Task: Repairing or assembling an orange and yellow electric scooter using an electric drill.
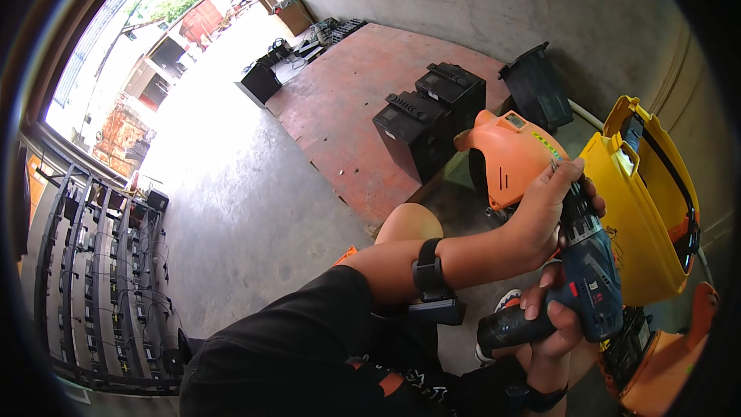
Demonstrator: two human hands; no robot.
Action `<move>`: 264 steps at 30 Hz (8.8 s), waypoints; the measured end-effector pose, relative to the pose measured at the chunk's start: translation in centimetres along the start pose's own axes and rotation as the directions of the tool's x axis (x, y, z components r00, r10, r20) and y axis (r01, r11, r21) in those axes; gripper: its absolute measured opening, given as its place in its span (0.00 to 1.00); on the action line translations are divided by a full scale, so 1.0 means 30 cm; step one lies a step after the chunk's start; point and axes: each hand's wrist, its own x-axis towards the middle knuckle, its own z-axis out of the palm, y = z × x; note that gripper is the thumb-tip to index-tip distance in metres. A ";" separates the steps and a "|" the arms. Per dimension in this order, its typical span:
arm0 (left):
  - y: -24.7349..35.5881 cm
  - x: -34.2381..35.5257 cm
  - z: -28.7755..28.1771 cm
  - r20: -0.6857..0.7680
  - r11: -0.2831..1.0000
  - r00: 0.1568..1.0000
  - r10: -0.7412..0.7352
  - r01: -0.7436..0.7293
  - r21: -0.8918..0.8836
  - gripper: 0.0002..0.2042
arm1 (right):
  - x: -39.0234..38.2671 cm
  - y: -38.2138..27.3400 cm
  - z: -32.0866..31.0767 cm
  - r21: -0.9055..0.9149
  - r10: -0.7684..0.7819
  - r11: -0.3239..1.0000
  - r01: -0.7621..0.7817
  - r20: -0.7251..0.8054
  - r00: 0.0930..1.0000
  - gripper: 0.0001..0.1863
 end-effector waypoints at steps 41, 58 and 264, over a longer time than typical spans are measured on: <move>-0.011 0.014 -0.049 -0.026 0.997 0.999 -0.022 0.024 0.073 0.08 | 0.003 0.001 -0.013 0.142 0.112 0.983 -0.112 0.007 0.994 0.27; 0.002 -0.003 -0.046 -0.011 0.999 1.000 -0.013 0.013 0.030 0.12 | -0.009 0.023 0.006 -0.051 0.037 0.998 -0.037 -0.001 0.999 0.24; -0.077 0.363 -1.080 -0.491 0.400 0.825 -0.282 0.566 0.721 0.11 | 0.116 0.850 -0.241 -0.979 0.196 -0.159 -0.131 -0.161 0.967 0.50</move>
